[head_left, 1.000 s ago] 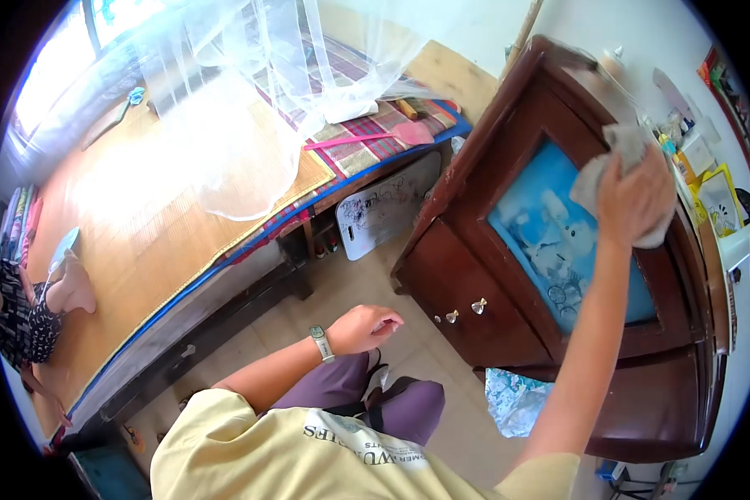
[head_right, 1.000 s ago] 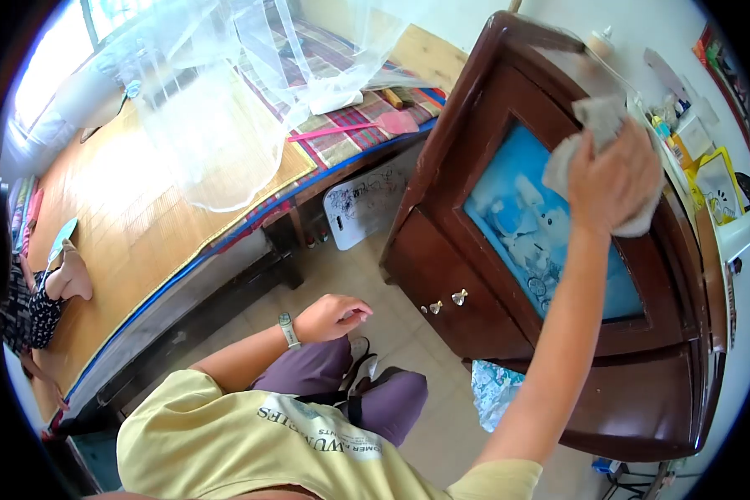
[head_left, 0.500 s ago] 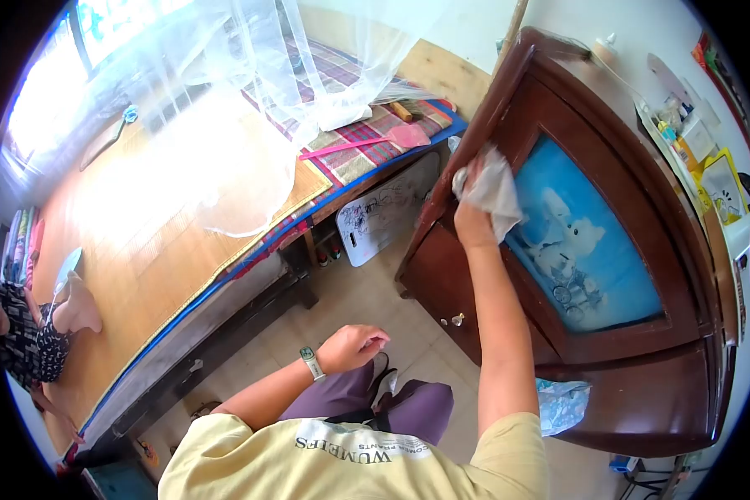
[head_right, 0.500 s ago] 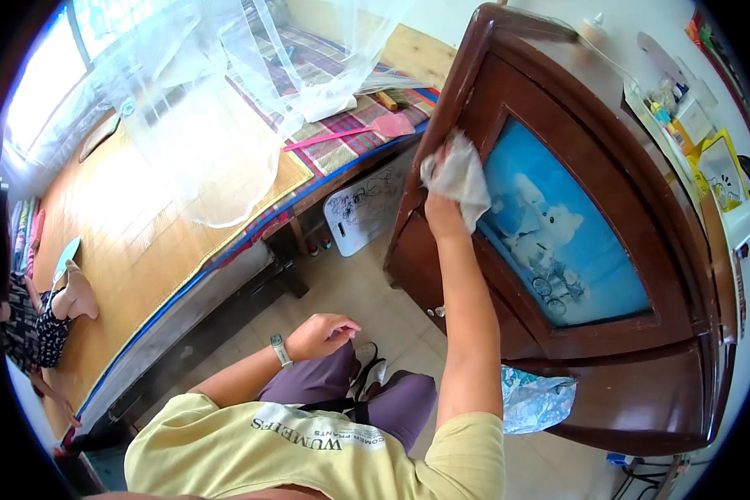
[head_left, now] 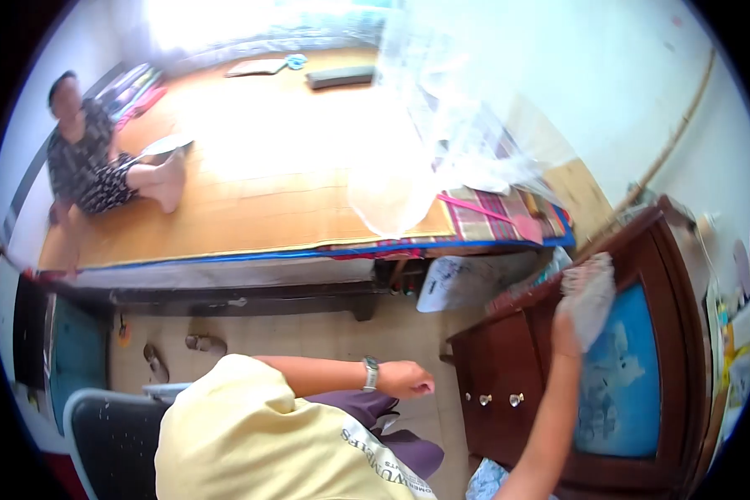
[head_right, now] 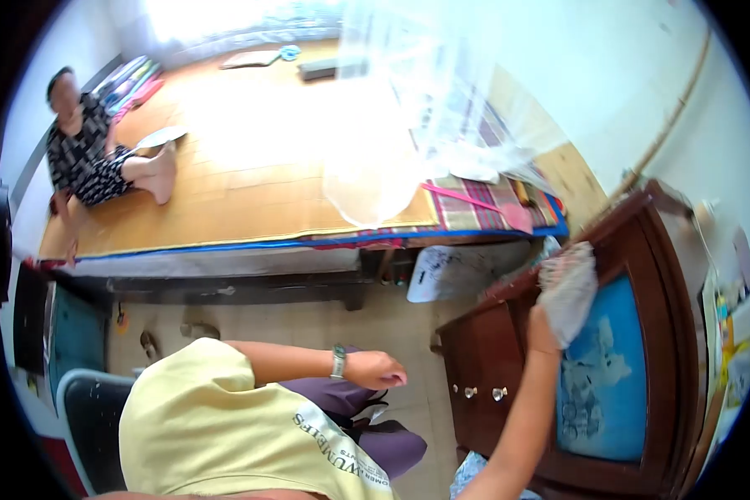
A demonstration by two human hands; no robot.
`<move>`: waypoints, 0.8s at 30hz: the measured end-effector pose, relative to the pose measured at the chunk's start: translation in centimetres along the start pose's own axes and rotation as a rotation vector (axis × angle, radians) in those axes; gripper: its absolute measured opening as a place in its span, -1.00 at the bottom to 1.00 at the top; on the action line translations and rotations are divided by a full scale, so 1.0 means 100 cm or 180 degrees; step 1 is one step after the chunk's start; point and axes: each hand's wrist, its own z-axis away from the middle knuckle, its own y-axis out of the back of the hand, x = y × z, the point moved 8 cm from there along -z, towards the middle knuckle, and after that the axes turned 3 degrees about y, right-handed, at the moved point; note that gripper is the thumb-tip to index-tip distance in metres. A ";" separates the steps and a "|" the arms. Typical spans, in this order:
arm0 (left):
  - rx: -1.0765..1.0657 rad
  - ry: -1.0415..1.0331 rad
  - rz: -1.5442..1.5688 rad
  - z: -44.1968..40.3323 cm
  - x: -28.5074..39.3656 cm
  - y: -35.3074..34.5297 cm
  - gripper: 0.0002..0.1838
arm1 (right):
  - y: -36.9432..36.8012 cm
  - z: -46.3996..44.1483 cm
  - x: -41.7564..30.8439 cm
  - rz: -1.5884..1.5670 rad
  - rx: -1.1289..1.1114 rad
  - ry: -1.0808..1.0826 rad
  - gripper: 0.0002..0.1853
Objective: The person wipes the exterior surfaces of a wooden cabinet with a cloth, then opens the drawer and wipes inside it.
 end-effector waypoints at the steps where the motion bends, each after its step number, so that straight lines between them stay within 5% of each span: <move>1: -0.0166 -0.0128 -0.0040 -0.001 0.005 -0.008 -0.84 | 0.022 -0.014 -0.011 0.0586 0.0336 0.0377 -0.64; 8: -0.0065 -0.0302 -0.0196 -0.004 0.038 -0.001 -0.85 | 0.086 -0.039 0.052 0.1532 0.0734 0.0369 -0.62; 18: 0.0075 -0.1056 -0.0814 -0.051 0.113 0.017 -0.85 | 0.204 0.071 0.153 0.1925 0.0679 0.0061 -0.58; 24: -0.0314 -0.0901 -0.0694 -0.047 0.116 -0.014 -0.83 | 0.270 0.130 0.192 0.2030 0.0621 -0.0014 -0.54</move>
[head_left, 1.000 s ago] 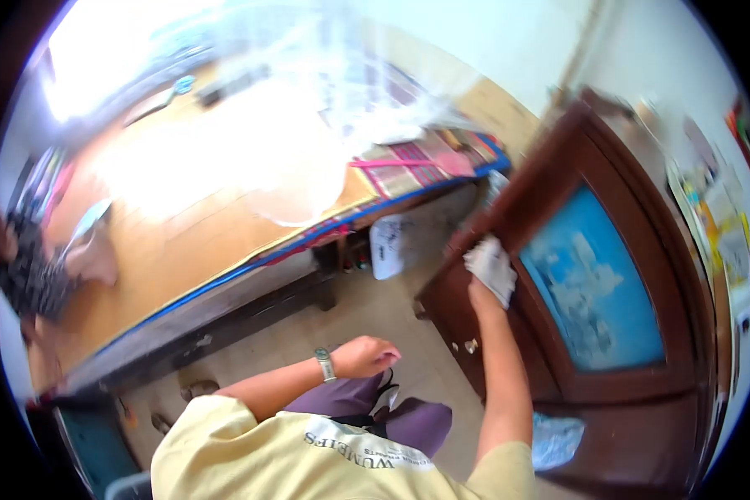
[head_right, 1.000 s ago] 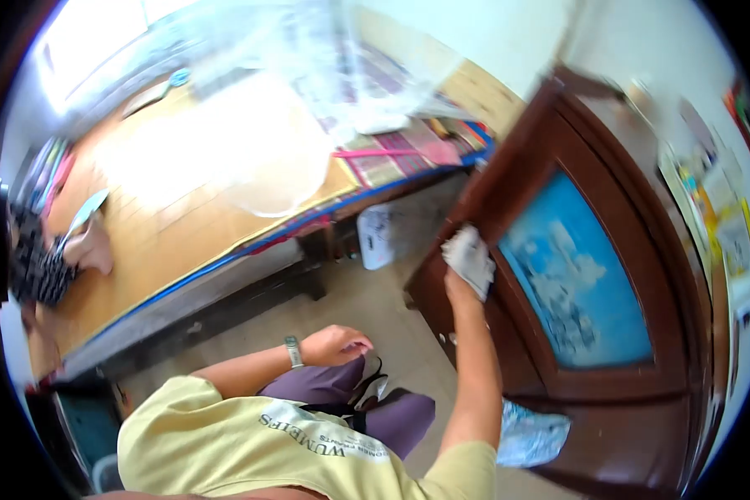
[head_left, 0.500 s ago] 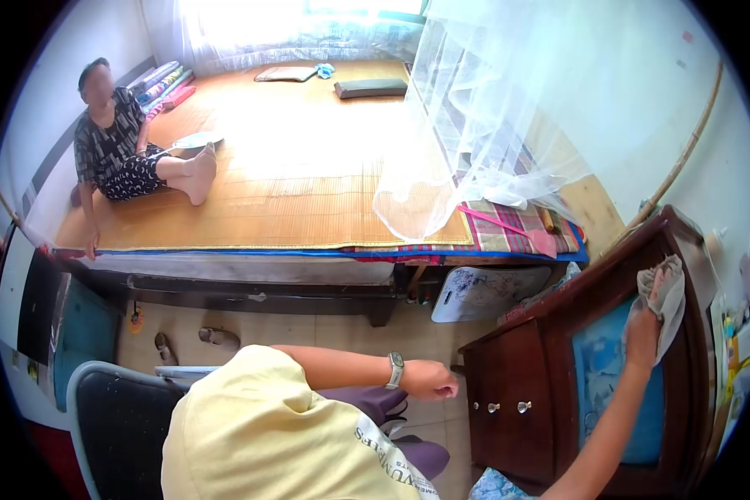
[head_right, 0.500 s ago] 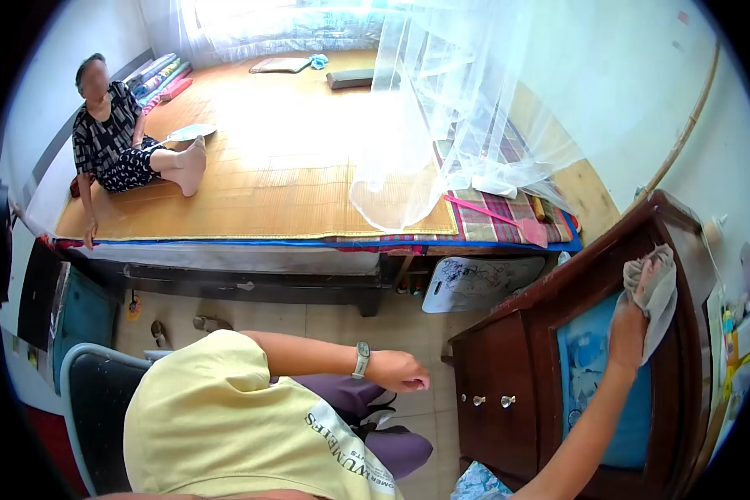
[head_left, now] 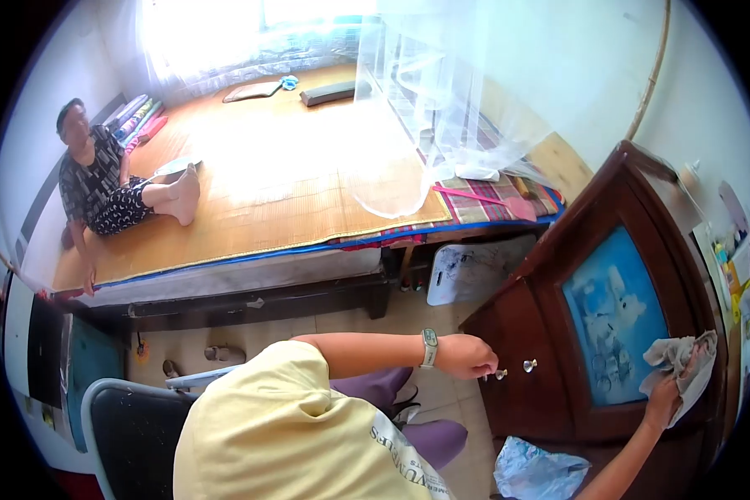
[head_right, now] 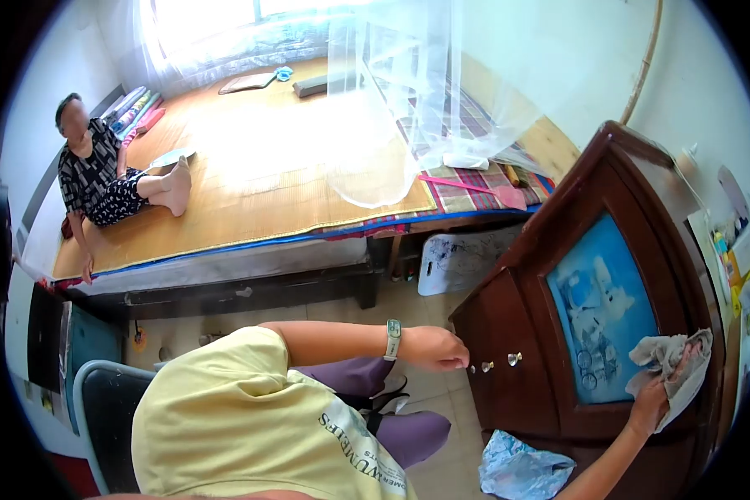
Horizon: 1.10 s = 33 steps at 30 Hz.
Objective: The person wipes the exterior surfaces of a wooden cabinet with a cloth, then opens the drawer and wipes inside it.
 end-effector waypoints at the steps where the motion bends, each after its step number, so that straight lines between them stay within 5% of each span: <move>1: -0.0054 -0.0047 0.0021 0.001 0.002 -0.008 -0.81 | 0.004 0.005 0.010 -0.0042 0.0010 0.0028 -0.54; 6: -0.0132 -0.0022 0.0124 0.007 0.011 -0.001 -0.77 | 0.028 0.021 0.015 -0.0584 0.0083 -0.0121 -0.51; 11: -0.0004 -0.0165 0.0168 0.005 0.033 -0.005 -0.81 | 0.068 0.052 -0.030 0.0555 0.0129 -0.0603 -0.37; 21: -0.0187 0.0144 0.0291 0.030 0.006 -0.021 -0.83 | -0.003 0.190 -0.079 0.0028 -0.0199 -0.2069 -0.30; 25: -0.0084 -0.0077 0.0139 0.045 0.001 -0.024 -0.82 | -0.038 0.255 -0.101 -0.0613 -0.0669 -0.2958 -0.46; 29: -0.0126 -0.0045 0.0078 0.057 0.004 -0.034 -0.80 | -0.134 0.420 -0.095 -0.3166 -0.0604 -0.4767 -0.65; 31: 0.0060 0.0047 0.0532 0.057 0.000 -0.019 -0.79 | -0.062 0.315 -0.153 -0.2131 -0.0498 -0.3529 -0.58; 33: 0.0271 0.0306 0.0601 0.055 -0.017 -0.011 -0.71 | -0.085 0.316 -0.189 -0.2989 -0.1239 -0.4105 -0.56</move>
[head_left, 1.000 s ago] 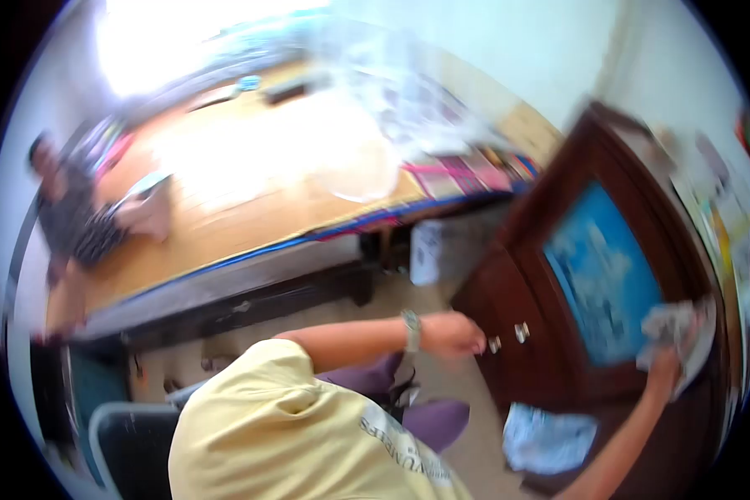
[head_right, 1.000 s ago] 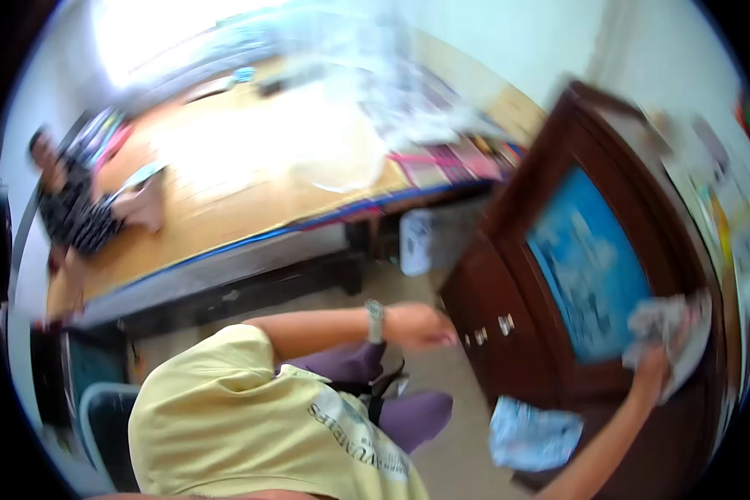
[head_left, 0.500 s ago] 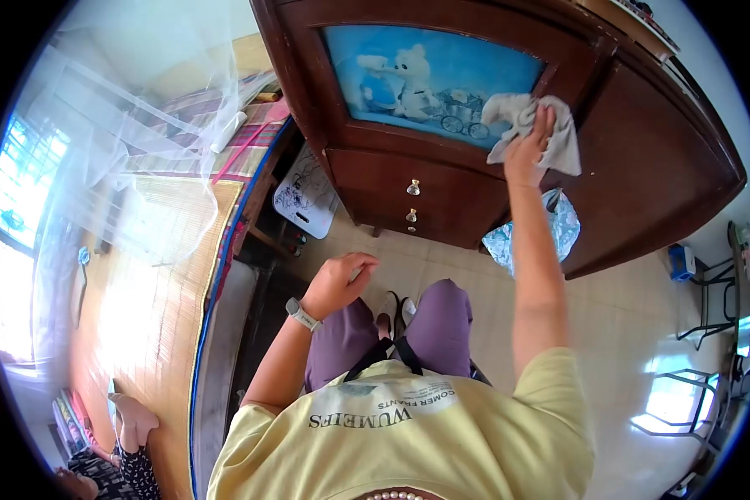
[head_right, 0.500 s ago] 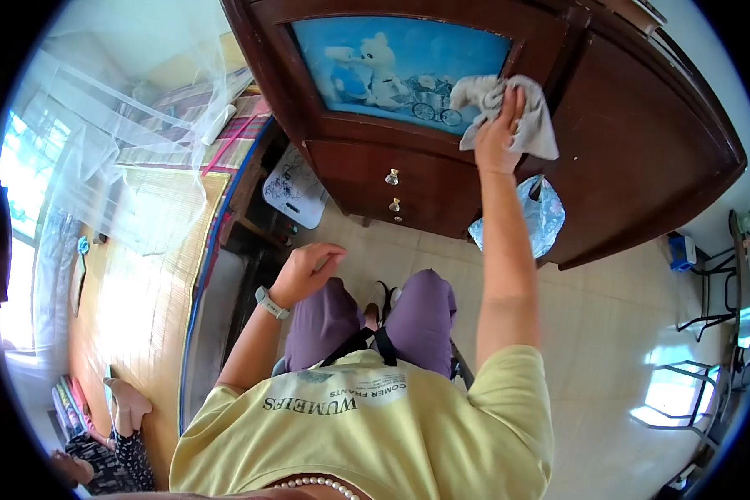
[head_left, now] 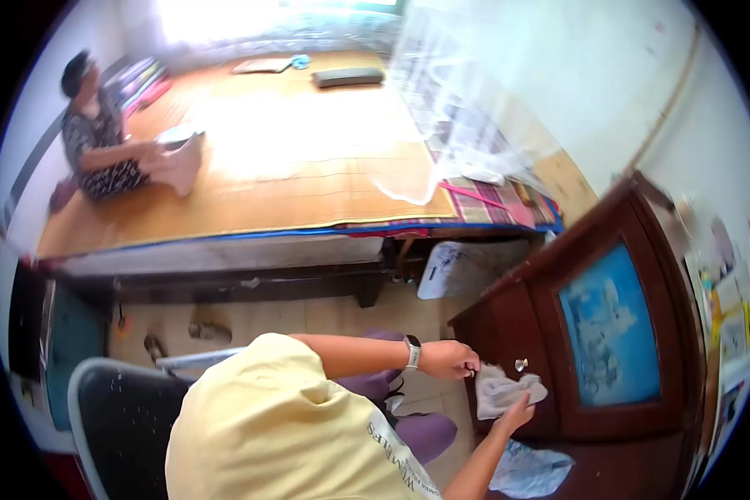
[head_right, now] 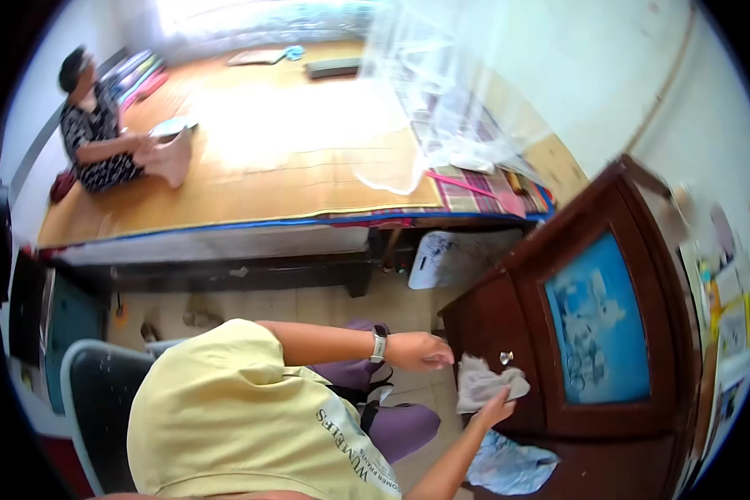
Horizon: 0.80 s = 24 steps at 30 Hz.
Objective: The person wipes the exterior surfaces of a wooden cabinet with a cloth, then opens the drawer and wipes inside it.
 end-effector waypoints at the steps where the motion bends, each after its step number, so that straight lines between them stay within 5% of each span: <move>1: -0.0059 0.0107 0.0042 0.005 -0.006 -0.003 -0.62 | -0.022 0.020 -0.023 -0.0069 -0.0248 -0.0029 -0.54; 7: 0.0350 0.0611 0.1058 -0.001 -0.019 -0.008 -0.24 | -0.118 0.087 -0.135 -0.0415 -0.2125 0.0049 -0.58; 9: 0.0678 0.0288 0.1070 -0.001 -0.011 0.001 -0.28 | -0.132 0.099 -0.159 -0.0562 -0.2500 0.0405 -0.53; 13: 0.0825 0.1262 0.2877 -0.009 -0.042 -0.002 -0.61 | -0.113 0.078 -0.188 0.0251 -0.2887 0.0160 -0.67; 15: 0.0954 0.1550 0.3831 -0.010 -0.046 -0.002 -0.70 | -0.075 0.041 -0.248 0.0870 -0.1942 0.1805 -0.76; 18: 0.0999 0.1779 0.3827 -0.026 -0.044 0.013 -0.72 | 0.020 -0.013 -0.330 0.1754 -0.0250 0.2710 -0.75; 21: 0.1108 0.1255 0.3959 -0.063 -0.042 0.037 -0.78 | 0.113 -0.044 -0.402 0.2320 0.1348 0.4056 -0.80; 24: 0.1077 0.0884 0.4170 -0.102 -0.023 0.062 -0.70 | 0.172 -0.077 -0.434 0.3301 0.1919 0.4186 -0.78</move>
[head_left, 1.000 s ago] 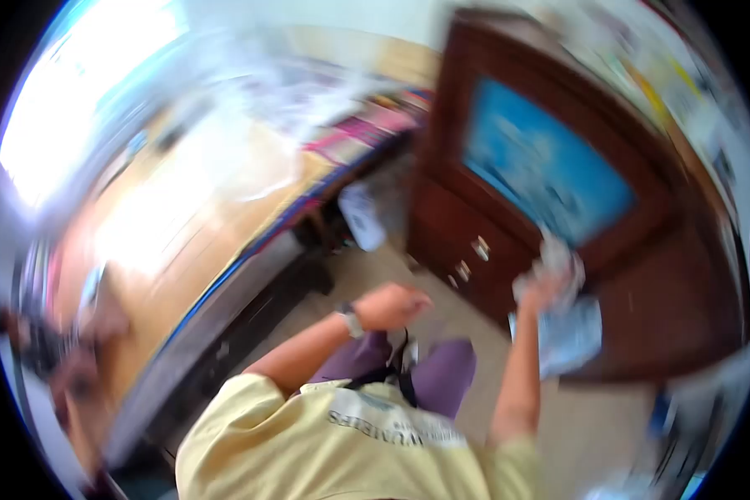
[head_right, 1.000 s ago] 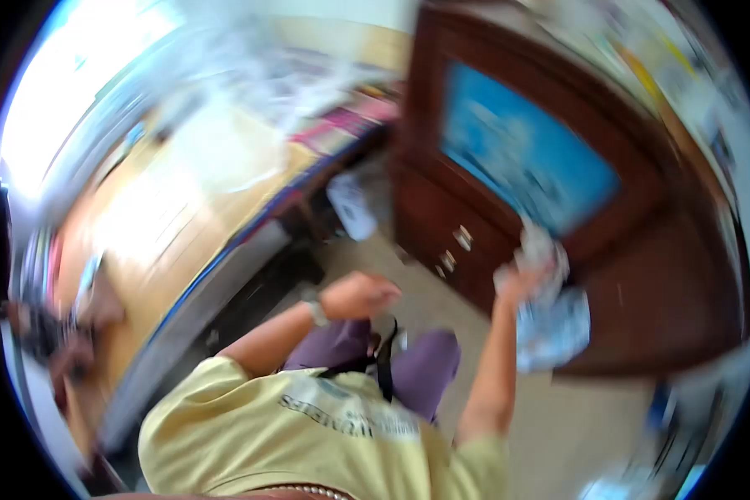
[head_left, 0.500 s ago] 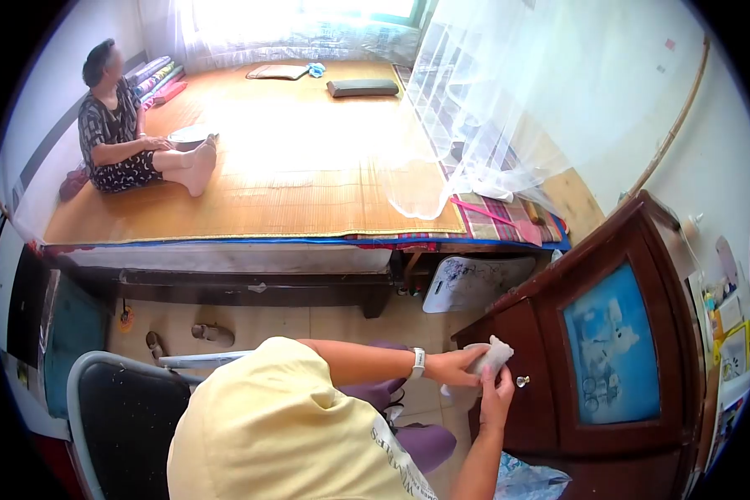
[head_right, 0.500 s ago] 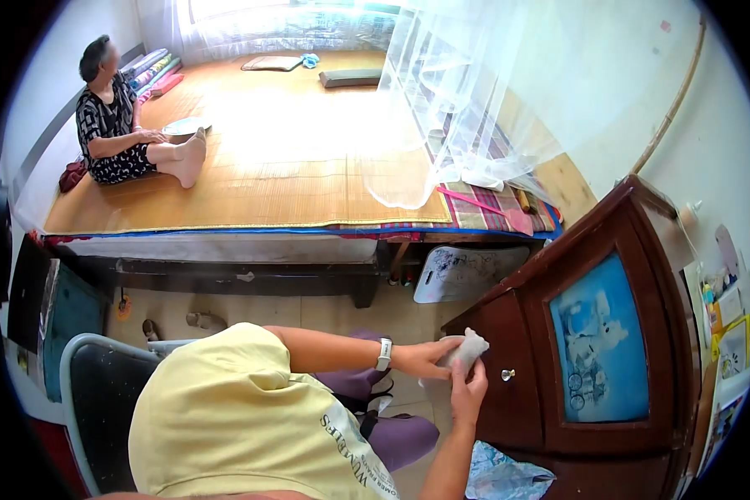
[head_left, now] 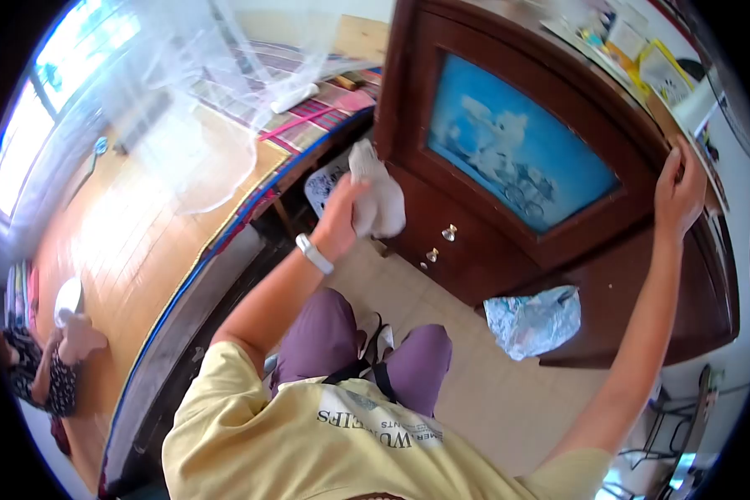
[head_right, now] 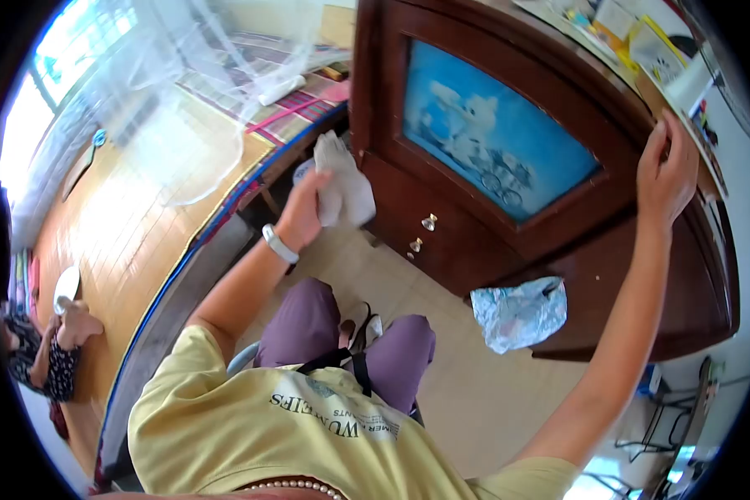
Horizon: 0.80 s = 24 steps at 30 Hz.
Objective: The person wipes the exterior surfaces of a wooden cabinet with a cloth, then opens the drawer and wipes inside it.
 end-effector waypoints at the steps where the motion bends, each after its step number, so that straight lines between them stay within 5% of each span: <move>1: -0.0224 -0.0277 -0.0164 -0.016 0.010 -0.013 -0.63 | -0.006 0.001 0.015 0.0186 -0.0119 0.0394 -0.75; 4: -0.0248 -0.0812 -0.0576 -0.049 0.034 -0.047 -0.57 | -0.042 0.018 0.058 0.0291 -0.0887 -0.0237 -0.73; 9: -0.0195 -0.1462 -0.1350 -0.110 0.054 -0.109 -0.50 | -0.022 0.018 0.032 0.0223 -0.0108 0.0328 -0.74; 11: 0.0182 -0.2233 -0.1435 -0.129 0.064 -0.128 -0.49 | -0.020 0.018 0.029 0.0274 -0.0079 0.0344 -0.78; 13: 0.0312 -0.2109 -0.1351 -0.152 0.048 -0.139 -0.50 | -0.005 0.020 0.018 0.0357 0.0487 0.0785 -0.83; 15: 0.0853 -0.2932 -0.1938 -0.157 0.038 -0.149 -0.52 | -0.004 0.019 0.017 0.0363 0.0504 0.0823 -0.85; 17: 0.0898 -0.3058 -0.1926 -0.141 0.017 -0.173 -0.54 | -0.004 0.017 0.019 0.0357 0.0504 0.0818 -0.86; 19: 0.0778 -0.3677 -0.2257 -0.112 -0.030 -0.216 -0.54 | -0.004 0.021 0.023 0.0188 0.0487 0.0850 -0.88; 21: 0.0643 -0.3557 -0.2545 -0.101 -0.049 -0.233 -0.54 | -0.004 0.018 0.024 0.0188 0.0486 0.0868 -0.88; 24: -0.0667 -0.3704 -0.2892 -0.057 -0.113 -0.298 -0.54 | -0.009 0.024 0.033 0.0171 0.0506 0.0752 -0.86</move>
